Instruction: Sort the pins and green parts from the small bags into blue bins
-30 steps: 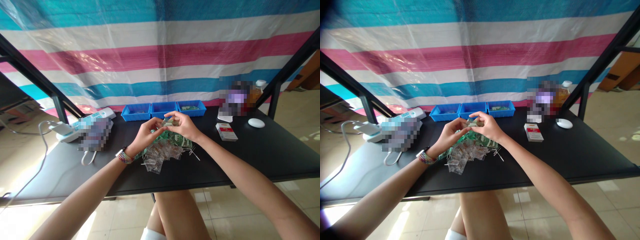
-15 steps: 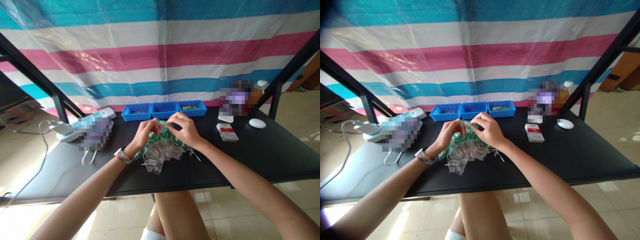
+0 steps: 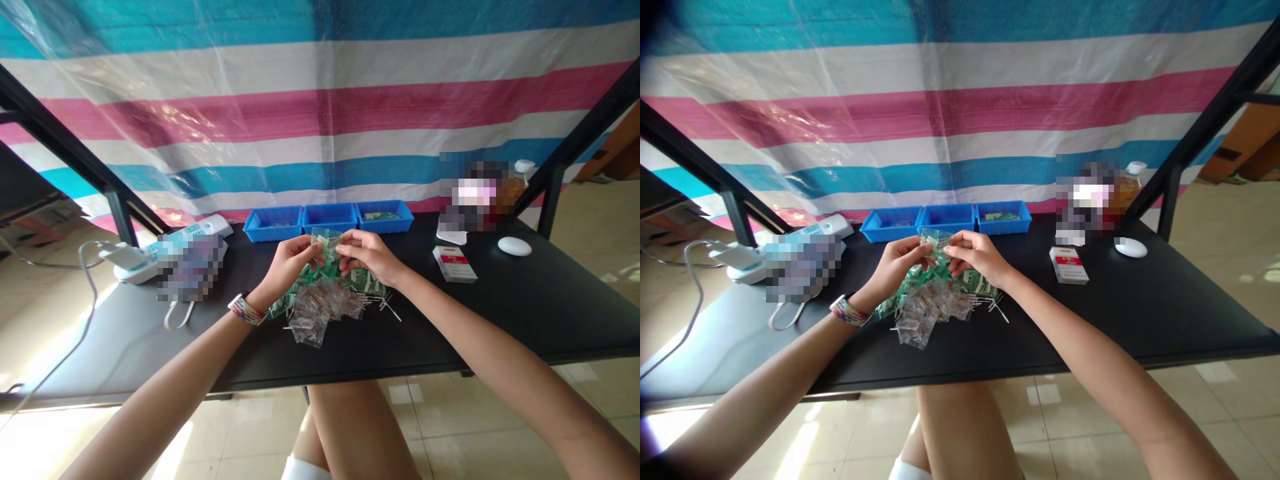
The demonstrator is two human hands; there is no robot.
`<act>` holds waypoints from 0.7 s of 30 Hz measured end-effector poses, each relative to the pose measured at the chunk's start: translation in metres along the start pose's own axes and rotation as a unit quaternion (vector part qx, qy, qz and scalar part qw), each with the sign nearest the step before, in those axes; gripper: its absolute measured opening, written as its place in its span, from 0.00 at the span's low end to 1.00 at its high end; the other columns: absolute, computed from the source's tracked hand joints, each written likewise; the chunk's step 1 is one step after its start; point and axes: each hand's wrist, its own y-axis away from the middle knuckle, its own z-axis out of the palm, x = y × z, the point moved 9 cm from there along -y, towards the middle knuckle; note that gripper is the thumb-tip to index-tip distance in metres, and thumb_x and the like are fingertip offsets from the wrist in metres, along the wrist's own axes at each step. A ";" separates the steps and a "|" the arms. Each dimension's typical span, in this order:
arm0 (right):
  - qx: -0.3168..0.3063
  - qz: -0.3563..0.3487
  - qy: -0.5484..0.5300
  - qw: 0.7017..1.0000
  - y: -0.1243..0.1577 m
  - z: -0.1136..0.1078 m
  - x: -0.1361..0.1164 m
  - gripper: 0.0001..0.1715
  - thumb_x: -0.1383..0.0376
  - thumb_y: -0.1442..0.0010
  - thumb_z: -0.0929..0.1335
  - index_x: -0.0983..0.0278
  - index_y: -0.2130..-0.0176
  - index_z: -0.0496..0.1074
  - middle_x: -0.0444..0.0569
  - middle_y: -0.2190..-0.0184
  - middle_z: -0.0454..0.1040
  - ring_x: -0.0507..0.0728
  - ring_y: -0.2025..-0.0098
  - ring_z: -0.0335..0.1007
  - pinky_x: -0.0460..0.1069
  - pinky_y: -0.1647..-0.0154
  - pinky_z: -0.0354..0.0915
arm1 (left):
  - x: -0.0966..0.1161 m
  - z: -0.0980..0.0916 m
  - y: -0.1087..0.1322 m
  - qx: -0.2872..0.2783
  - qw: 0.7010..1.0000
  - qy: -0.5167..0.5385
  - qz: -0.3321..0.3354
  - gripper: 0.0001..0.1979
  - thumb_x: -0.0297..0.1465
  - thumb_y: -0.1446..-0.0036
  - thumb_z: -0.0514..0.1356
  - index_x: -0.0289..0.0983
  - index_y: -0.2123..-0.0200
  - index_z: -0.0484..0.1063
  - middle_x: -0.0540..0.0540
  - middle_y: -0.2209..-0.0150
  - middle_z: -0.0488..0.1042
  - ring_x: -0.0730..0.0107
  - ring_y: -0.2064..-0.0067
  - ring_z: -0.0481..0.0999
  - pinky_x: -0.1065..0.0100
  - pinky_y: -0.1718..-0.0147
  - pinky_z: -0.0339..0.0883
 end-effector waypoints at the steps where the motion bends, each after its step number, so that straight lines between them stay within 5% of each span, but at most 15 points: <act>1: -0.008 0.012 -0.006 1.000 0.000 0.002 0.002 0.25 0.53 0.51 0.82 0.63 0.62 0.73 0.43 0.70 0.77 0.54 0.73 0.76 0.50 0.72 0.78 | 0.000 0.002 0.000 -0.008 1.000 -0.004 -0.003 0.20 0.48 0.40 0.68 0.35 0.68 0.77 0.46 0.72 0.79 0.66 0.70 0.77 0.68 0.71 0.69; 7: 0.040 -0.008 -0.060 0.997 -0.005 -0.022 -0.009 0.24 0.57 0.54 0.84 0.63 0.67 0.73 0.43 0.72 0.78 0.52 0.73 0.76 0.48 0.71 0.78 | -0.002 0.000 0.000 0.009 1.000 0.014 -0.003 0.19 0.48 0.39 0.65 0.36 0.60 0.76 0.46 0.69 0.79 0.64 0.68 0.78 0.68 0.71 0.69; 11: 0.185 -0.091 -0.112 0.972 -0.005 -0.068 -0.030 0.19 0.60 0.50 0.82 0.62 0.65 0.74 0.44 0.68 0.82 0.52 0.69 0.79 0.47 0.65 0.80 | 0.001 -0.011 -0.001 0.052 0.997 -0.037 0.035 0.13 0.41 0.39 0.64 0.36 0.61 0.77 0.47 0.69 0.78 0.66 0.67 0.76 0.68 0.68 0.68; 14: 0.263 -0.047 -0.107 0.958 0.003 -0.081 -0.019 0.17 0.58 0.45 0.80 0.62 0.62 0.75 0.48 0.62 0.84 0.54 0.70 0.81 0.48 0.71 0.80 | 0.003 -0.018 0.000 0.077 0.991 -0.098 0.054 0.10 0.36 0.39 0.62 0.36 0.62 0.77 0.47 0.67 0.79 0.65 0.65 0.77 0.66 0.65 0.68; 17: 0.245 0.010 -0.015 0.969 0.008 -0.069 -0.005 0.12 0.58 0.41 0.76 0.63 0.65 0.76 0.50 0.67 0.84 0.52 0.78 0.75 0.45 0.81 0.70 | 0.002 -0.020 -0.001 0.074 0.978 -0.183 0.068 0.10 0.35 0.39 0.61 0.37 0.60 0.80 0.45 0.62 0.81 0.61 0.61 0.78 0.63 0.59 0.70; 21: 0.218 -0.097 0.224 0.945 0.012 -0.053 -0.023 0.08 0.62 0.39 0.72 0.63 0.70 0.76 0.46 0.75 0.79 0.52 0.79 0.70 0.46 0.78 0.63 | 0.001 -0.008 -0.001 0.017 0.933 -0.343 0.109 0.13 0.35 0.38 0.62 0.40 0.55 0.83 0.43 0.54 0.82 0.54 0.52 0.78 0.54 0.47 0.68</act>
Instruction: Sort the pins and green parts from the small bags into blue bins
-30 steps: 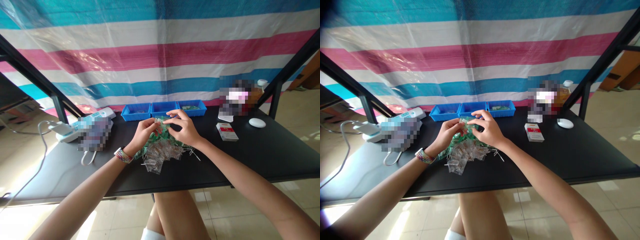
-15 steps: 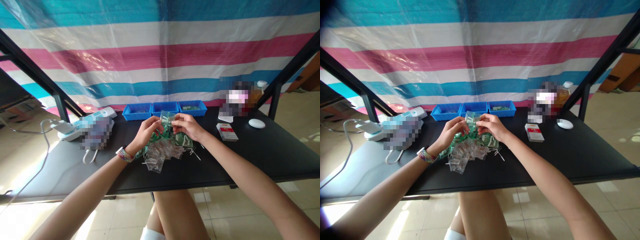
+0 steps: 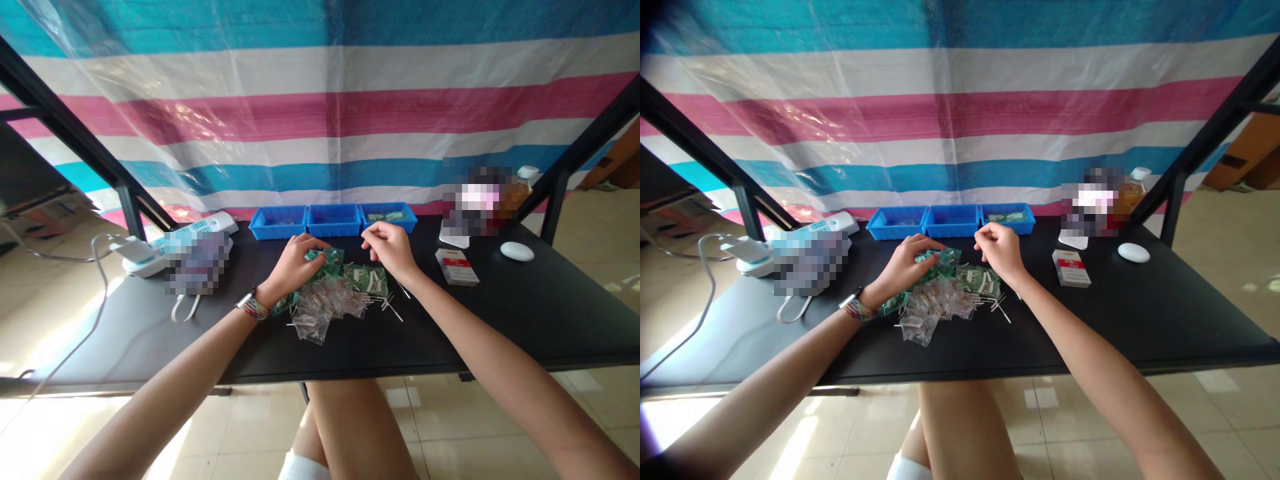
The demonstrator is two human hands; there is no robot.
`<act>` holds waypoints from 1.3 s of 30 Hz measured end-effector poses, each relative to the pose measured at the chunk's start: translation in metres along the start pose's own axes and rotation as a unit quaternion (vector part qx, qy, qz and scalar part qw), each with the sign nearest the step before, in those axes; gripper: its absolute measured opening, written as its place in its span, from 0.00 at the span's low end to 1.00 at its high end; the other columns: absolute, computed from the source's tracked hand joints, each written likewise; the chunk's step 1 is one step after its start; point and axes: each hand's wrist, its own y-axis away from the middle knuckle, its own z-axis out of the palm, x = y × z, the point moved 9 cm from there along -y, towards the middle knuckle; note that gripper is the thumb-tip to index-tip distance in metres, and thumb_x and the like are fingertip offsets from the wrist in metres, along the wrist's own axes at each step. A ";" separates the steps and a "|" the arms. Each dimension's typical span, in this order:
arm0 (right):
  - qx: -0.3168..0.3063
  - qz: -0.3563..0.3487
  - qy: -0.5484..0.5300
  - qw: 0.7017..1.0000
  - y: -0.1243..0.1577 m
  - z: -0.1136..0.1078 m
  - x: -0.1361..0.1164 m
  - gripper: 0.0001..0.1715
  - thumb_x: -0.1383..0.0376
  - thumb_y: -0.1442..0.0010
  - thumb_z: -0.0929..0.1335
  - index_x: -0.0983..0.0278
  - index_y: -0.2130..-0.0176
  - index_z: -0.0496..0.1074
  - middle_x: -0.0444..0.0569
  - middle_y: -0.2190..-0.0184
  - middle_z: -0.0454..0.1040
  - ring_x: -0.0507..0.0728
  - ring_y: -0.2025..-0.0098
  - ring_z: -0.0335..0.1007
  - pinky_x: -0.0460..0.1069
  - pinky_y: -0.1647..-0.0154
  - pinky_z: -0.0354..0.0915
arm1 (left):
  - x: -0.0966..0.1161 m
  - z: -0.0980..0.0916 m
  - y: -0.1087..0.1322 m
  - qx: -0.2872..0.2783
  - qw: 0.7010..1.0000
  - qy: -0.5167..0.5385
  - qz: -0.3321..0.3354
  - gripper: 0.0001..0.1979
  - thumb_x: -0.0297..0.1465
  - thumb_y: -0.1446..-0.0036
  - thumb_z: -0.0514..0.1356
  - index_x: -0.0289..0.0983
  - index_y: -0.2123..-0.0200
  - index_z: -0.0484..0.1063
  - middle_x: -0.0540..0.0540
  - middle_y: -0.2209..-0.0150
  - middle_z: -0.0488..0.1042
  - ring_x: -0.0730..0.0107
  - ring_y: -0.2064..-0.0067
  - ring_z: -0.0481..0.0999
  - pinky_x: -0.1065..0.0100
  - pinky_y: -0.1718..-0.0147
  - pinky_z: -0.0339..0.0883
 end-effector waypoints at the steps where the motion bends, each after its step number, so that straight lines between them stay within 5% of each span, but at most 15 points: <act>1: -0.007 -0.043 0.059 0.997 0.001 0.003 -0.006 0.07 0.64 0.40 0.72 0.63 0.70 0.77 0.46 0.74 0.79 0.53 0.77 0.71 0.47 0.75 0.65 | 0.002 0.003 0.001 -0.012 0.999 -0.026 0.016 0.13 0.35 0.38 0.62 0.40 0.53 0.84 0.42 0.53 0.82 0.53 0.50 0.78 0.52 0.45 0.66; 5: -0.078 -0.157 0.223 0.959 0.008 0.027 -0.012 0.04 0.70 0.40 0.73 0.62 0.67 0.80 0.48 0.66 0.80 0.57 0.65 0.75 0.51 0.61 0.68 | 0.004 0.015 0.003 -0.045 0.995 -0.080 0.048 0.14 0.36 0.37 0.63 0.41 0.51 0.83 0.42 0.53 0.81 0.52 0.50 0.78 0.50 0.43 0.65; 9: -0.124 -0.220 0.277 0.927 0.016 0.048 -0.012 0.06 0.72 0.38 0.72 0.62 0.66 0.78 0.50 0.65 0.78 0.60 0.57 0.74 0.54 0.53 0.68 | 0.000 0.015 0.001 -0.044 0.995 -0.083 0.043 0.12 0.34 0.38 0.63 0.40 0.53 0.81 0.42 0.55 0.81 0.53 0.52 0.77 0.52 0.46 0.66; 20: -0.120 -0.241 0.285 0.920 0.018 0.050 -0.019 0.09 0.73 0.36 0.70 0.61 0.67 0.76 0.49 0.66 0.78 0.60 0.59 0.72 0.54 0.52 0.65 | -0.012 0.013 0.002 -0.072 0.984 -0.163 0.020 0.17 0.37 0.37 0.61 0.41 0.47 0.79 0.40 0.51 0.77 0.49 0.49 0.74 0.48 0.43 0.65; 27: -0.128 -0.248 0.278 0.919 0.021 0.053 -0.019 0.09 0.74 0.36 0.70 0.62 0.65 0.76 0.49 0.65 0.79 0.60 0.57 0.73 0.52 0.52 0.66 | -0.008 0.004 -0.003 -0.032 0.996 -0.086 0.015 0.13 0.33 0.42 0.64 0.40 0.54 0.79 0.44 0.58 0.73 0.54 0.53 0.75 0.54 0.48 0.69; 34: -0.120 -0.229 0.179 0.949 0.019 0.046 -0.029 0.09 0.74 0.36 0.70 0.61 0.65 0.78 0.48 0.64 0.80 0.58 0.58 0.76 0.52 0.52 0.69 | 0.011 -0.024 -0.004 0.073 0.996 0.039 0.040 0.06 0.31 0.39 0.63 0.39 0.60 0.78 0.46 0.61 0.73 0.61 0.58 0.76 0.60 0.53 0.72; 39: -0.148 -0.197 0.084 0.965 0.020 0.051 -0.031 0.12 0.65 0.39 0.76 0.62 0.54 0.79 0.50 0.58 0.83 0.60 0.53 0.79 0.53 0.50 0.70 | 0.012 -0.024 -0.002 0.089 0.970 0.228 0.009 0.14 0.36 0.43 0.71 0.39 0.57 0.75 0.47 0.62 0.74 0.64 0.58 0.78 0.64 0.58 0.74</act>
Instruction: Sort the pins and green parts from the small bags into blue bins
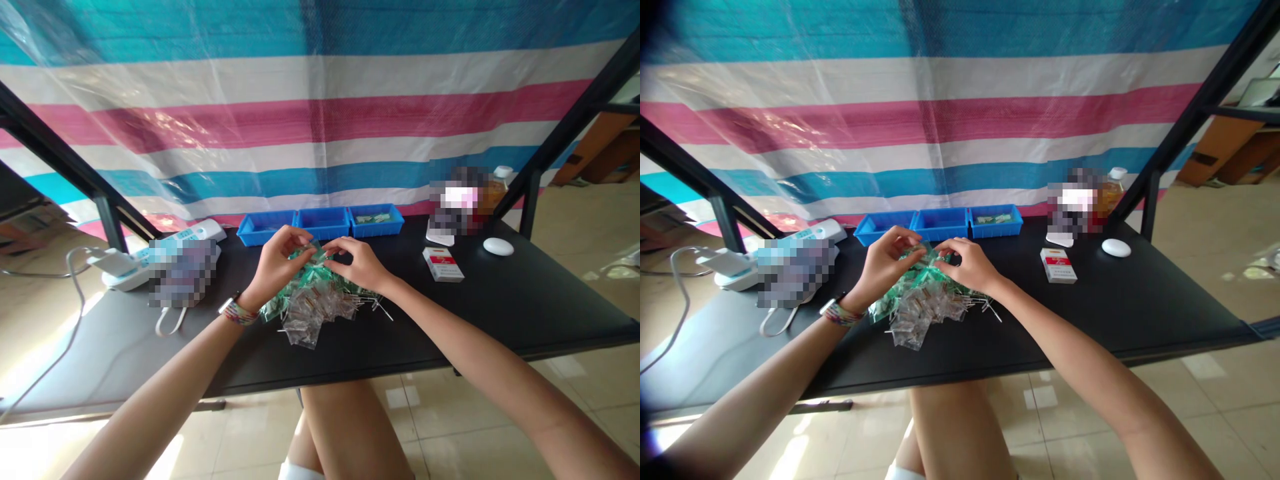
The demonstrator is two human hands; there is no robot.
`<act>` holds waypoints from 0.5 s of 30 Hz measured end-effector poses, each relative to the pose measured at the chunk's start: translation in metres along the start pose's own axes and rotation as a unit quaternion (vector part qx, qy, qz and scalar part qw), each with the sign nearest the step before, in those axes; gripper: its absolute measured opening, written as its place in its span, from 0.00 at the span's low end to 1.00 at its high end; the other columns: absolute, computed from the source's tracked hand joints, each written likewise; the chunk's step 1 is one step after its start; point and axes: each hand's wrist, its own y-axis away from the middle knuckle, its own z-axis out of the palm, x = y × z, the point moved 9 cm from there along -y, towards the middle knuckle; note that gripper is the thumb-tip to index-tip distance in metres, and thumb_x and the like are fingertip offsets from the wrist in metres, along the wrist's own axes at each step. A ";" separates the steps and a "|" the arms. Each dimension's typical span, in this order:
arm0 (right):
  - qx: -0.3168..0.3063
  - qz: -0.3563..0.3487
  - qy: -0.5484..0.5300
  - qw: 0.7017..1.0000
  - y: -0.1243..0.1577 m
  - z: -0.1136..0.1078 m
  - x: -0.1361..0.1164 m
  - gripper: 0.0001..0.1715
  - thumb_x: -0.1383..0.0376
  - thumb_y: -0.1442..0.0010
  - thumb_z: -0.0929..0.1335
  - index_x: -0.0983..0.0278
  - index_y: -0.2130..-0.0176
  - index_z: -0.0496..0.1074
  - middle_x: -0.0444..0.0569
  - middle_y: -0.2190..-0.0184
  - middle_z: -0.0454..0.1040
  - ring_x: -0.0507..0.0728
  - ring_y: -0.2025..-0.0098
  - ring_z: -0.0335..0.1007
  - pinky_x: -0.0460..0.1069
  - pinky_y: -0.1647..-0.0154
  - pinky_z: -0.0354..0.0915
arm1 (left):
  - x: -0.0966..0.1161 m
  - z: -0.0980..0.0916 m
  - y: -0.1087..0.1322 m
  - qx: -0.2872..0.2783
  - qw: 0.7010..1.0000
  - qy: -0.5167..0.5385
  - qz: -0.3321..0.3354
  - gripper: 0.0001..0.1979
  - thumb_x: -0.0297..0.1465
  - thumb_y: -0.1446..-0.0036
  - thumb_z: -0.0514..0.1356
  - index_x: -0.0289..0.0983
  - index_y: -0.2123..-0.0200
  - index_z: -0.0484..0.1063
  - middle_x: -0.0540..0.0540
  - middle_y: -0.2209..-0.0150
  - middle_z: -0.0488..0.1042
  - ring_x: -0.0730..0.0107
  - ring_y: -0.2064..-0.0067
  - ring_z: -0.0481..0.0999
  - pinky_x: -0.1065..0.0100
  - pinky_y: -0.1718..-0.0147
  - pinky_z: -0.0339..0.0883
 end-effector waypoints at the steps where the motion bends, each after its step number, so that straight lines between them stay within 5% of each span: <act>1: -0.007 0.010 -0.022 1.000 0.000 0.002 0.000 0.14 0.63 0.39 0.76 0.62 0.53 0.79 0.50 0.57 0.83 0.60 0.53 0.80 0.53 0.50 0.70 | 0.000 0.002 0.001 0.000 1.000 0.029 -0.011 0.16 0.36 0.44 0.73 0.39 0.57 0.75 0.48 0.63 0.74 0.65 0.59 0.78 0.65 0.58 0.74; 10: -0.023 0.052 -0.112 0.992 0.000 0.011 0.005 0.13 0.56 0.40 0.75 0.64 0.66 0.78 0.45 0.70 0.79 0.56 0.66 0.75 0.50 0.60 0.69 | 0.002 0.009 0.005 0.021 0.992 0.116 -0.051 0.21 0.40 0.49 0.77 0.38 0.63 0.71 0.50 0.66 0.72 0.70 0.64 0.76 0.69 0.65 0.71; 15: 0.050 0.014 -0.090 0.995 0.000 -0.009 -0.004 0.10 0.56 0.36 0.74 0.61 0.62 0.79 0.48 0.64 0.81 0.59 0.61 0.78 0.53 0.55 0.73 | -0.008 -0.001 0.003 0.017 0.994 0.066 -0.081 0.27 0.53 0.33 0.60 0.38 0.76 0.70 0.48 0.77 0.70 0.70 0.74 0.70 0.67 0.72 0.67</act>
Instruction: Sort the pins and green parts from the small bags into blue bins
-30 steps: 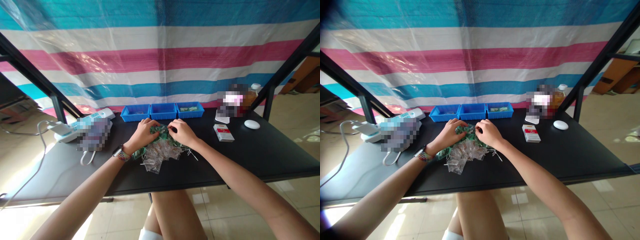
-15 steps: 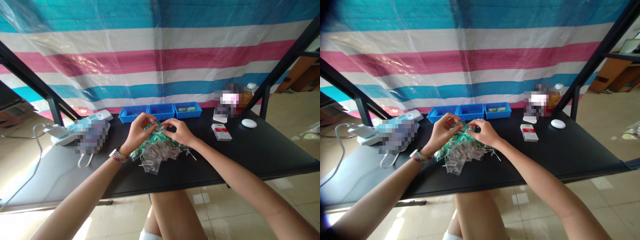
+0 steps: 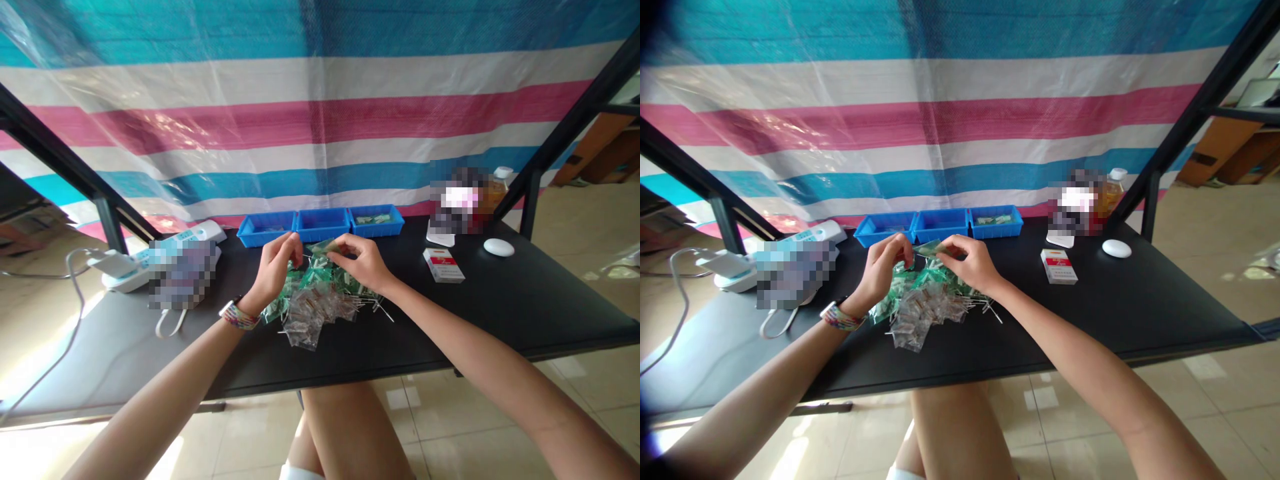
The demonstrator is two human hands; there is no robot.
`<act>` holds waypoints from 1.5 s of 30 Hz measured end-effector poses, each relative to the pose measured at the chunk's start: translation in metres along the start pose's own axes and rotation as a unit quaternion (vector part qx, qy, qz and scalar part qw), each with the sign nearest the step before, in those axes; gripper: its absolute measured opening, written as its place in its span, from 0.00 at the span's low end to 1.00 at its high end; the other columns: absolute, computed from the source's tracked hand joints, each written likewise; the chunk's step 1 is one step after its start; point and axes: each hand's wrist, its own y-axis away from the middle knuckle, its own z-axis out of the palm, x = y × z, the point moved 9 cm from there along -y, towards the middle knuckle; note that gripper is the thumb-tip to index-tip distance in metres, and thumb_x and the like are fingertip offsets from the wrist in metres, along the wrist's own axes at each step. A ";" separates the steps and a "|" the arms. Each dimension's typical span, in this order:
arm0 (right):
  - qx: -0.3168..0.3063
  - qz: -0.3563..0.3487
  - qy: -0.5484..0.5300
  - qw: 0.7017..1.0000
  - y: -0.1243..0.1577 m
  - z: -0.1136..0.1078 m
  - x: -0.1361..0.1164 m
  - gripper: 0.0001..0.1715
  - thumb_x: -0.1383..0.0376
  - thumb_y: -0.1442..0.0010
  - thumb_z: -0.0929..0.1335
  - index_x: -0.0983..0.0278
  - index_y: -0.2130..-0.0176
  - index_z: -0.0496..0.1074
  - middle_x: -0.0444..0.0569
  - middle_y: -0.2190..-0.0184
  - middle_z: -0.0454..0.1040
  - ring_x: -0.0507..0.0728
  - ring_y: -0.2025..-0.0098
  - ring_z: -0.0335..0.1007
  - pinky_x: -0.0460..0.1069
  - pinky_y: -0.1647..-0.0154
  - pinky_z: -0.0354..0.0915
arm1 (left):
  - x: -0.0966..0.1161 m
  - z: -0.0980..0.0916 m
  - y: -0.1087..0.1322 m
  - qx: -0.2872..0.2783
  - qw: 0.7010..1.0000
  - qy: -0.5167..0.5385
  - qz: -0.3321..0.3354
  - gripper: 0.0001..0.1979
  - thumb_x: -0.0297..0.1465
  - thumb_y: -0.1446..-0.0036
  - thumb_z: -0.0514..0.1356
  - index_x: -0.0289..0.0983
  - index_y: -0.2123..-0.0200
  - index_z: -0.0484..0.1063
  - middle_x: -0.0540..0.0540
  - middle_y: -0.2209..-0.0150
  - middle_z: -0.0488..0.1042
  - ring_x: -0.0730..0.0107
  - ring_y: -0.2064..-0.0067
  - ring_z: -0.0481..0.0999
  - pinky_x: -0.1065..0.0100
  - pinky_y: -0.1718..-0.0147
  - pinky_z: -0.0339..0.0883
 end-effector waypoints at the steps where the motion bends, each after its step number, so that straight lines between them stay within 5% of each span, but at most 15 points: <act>1: 0.009 -0.024 0.018 1.000 0.001 -0.003 -0.006 0.09 0.57 0.35 0.74 0.60 0.62 0.80 0.49 0.63 0.81 0.59 0.60 0.78 0.53 0.54 0.73 | -0.003 0.002 0.000 -0.018 1.000 -0.008 -0.014 0.30 0.54 0.32 0.57 0.38 0.78 0.70 0.47 0.79 0.70 0.69 0.75 0.69 0.66 0.73 0.67; 5: -0.010 -0.104 0.087 0.991 0.006 -0.003 -0.022 0.09 0.61 0.30 0.69 0.57 0.57 0.81 0.52 0.56 0.81 0.61 0.52 0.79 0.55 0.46 0.73 | -0.007 0.012 0.002 -0.077 0.995 -0.032 -0.053 0.31 0.56 0.35 0.60 0.37 0.78 0.77 0.43 0.76 0.78 0.65 0.74 0.73 0.64 0.72 0.68; 12: 0.027 -0.122 0.107 0.986 0.007 -0.008 -0.027 0.10 0.67 0.33 0.69 0.57 0.56 0.82 0.54 0.49 0.78 0.62 0.44 0.77 0.58 0.39 0.72 | -0.010 0.014 0.002 -0.062 0.996 -0.004 -0.064 0.20 0.49 0.45 0.72 0.36 0.69 0.81 0.47 0.72 0.78 0.69 0.71 0.74 0.68 0.70 0.68; 16: 0.033 -0.015 -0.014 0.999 0.002 -0.008 -0.009 0.16 0.65 0.36 0.69 0.58 0.49 0.79 0.54 0.49 0.78 0.60 0.51 0.79 0.54 0.51 0.78 | -0.009 0.007 0.001 -0.030 0.998 0.004 -0.052 0.21 0.49 0.46 0.73 0.36 0.70 0.79 0.47 0.72 0.78 0.69 0.71 0.74 0.68 0.70 0.69; 19: 0.011 0.118 -0.163 0.979 0.002 0.000 0.016 0.22 0.57 0.38 0.72 0.58 0.45 0.74 0.48 0.59 0.79 0.57 0.64 0.80 0.53 0.62 0.79 | -0.007 0.005 0.000 -0.020 0.999 -0.008 -0.043 0.21 0.49 0.45 0.73 0.36 0.69 0.80 0.46 0.71 0.79 0.68 0.70 0.75 0.68 0.70 0.69; 25: -0.076 0.211 -0.233 0.946 0.006 0.019 0.026 0.24 0.49 0.49 0.80 0.62 0.67 0.75 0.43 0.75 0.77 0.55 0.75 0.76 0.51 0.72 0.77 | -0.007 0.010 0.000 -0.041 0.998 -0.023 -0.036 0.19 0.48 0.42 0.70 0.37 0.68 0.79 0.48 0.72 0.77 0.68 0.70 0.75 0.67 0.69 0.70; 28: -0.033 0.226 -0.251 0.941 0.000 0.006 0.033 0.24 0.50 0.53 0.82 0.63 0.68 0.75 0.43 0.75 0.78 0.53 0.75 0.76 0.49 0.72 0.77 | -0.009 0.011 -0.001 -0.052 0.998 -0.021 -0.027 0.19 0.48 0.36 0.63 0.37 0.68 0.79 0.46 0.69 0.79 0.66 0.67 0.77 0.66 0.66 0.71; 33: 0.168 0.220 -0.302 0.912 -0.007 -0.044 0.053 0.21 0.53 0.48 0.81 0.61 0.63 0.76 0.47 0.66 0.84 0.53 0.69 0.80 0.49 0.65 0.81 | -0.016 0.006 -0.002 -0.052 0.991 -0.121 -0.010 0.11 0.38 0.37 0.62 0.37 0.61 0.80 0.43 0.61 0.82 0.60 0.60 0.80 0.63 0.60 0.72; 36: 0.152 0.300 -0.270 0.902 0.002 -0.041 0.068 0.17 0.53 0.42 0.77 0.63 0.62 0.77 0.51 0.66 0.84 0.53 0.73 0.78 0.47 0.74 0.77 | -0.017 0.009 0.000 -0.077 0.960 -0.265 0.048 0.12 0.34 0.37 0.61 0.38 0.55 0.82 0.41 0.56 0.82 0.55 0.54 0.80 0.55 0.49 0.71; 38: 0.108 0.309 -0.203 0.923 0.004 -0.034 0.069 0.14 0.56 0.41 0.75 0.64 0.64 0.78 0.50 0.71 0.82 0.51 0.79 0.74 0.44 0.81 0.69 | -0.019 0.015 0.002 -0.101 0.926 -0.353 0.088 0.15 0.34 0.36 0.61 0.40 0.50 0.82 0.40 0.51 0.82 0.51 0.49 0.79 0.50 0.44 0.68; 41: 0.061 0.225 -0.073 0.970 -0.001 -0.026 0.056 0.08 0.61 0.41 0.73 0.64 0.65 0.79 0.46 0.75 0.80 0.49 0.82 0.69 0.42 0.83 0.60 | -0.027 0.020 0.005 -0.133 0.896 -0.410 0.108 0.17 0.37 0.33 0.60 0.42 0.45 0.81 0.39 0.47 0.82 0.48 0.45 0.76 0.46 0.40 0.64; 45: 0.016 0.161 0.042 0.986 -0.002 -0.015 0.048 0.07 0.65 0.39 0.70 0.64 0.67 0.79 0.45 0.75 0.80 0.51 0.79 0.71 0.45 0.76 0.63 | -0.035 0.025 0.006 -0.163 0.885 -0.422 0.111 0.18 0.39 0.31 0.59 0.43 0.43 0.80 0.40 0.47 0.82 0.48 0.43 0.74 0.46 0.40 0.64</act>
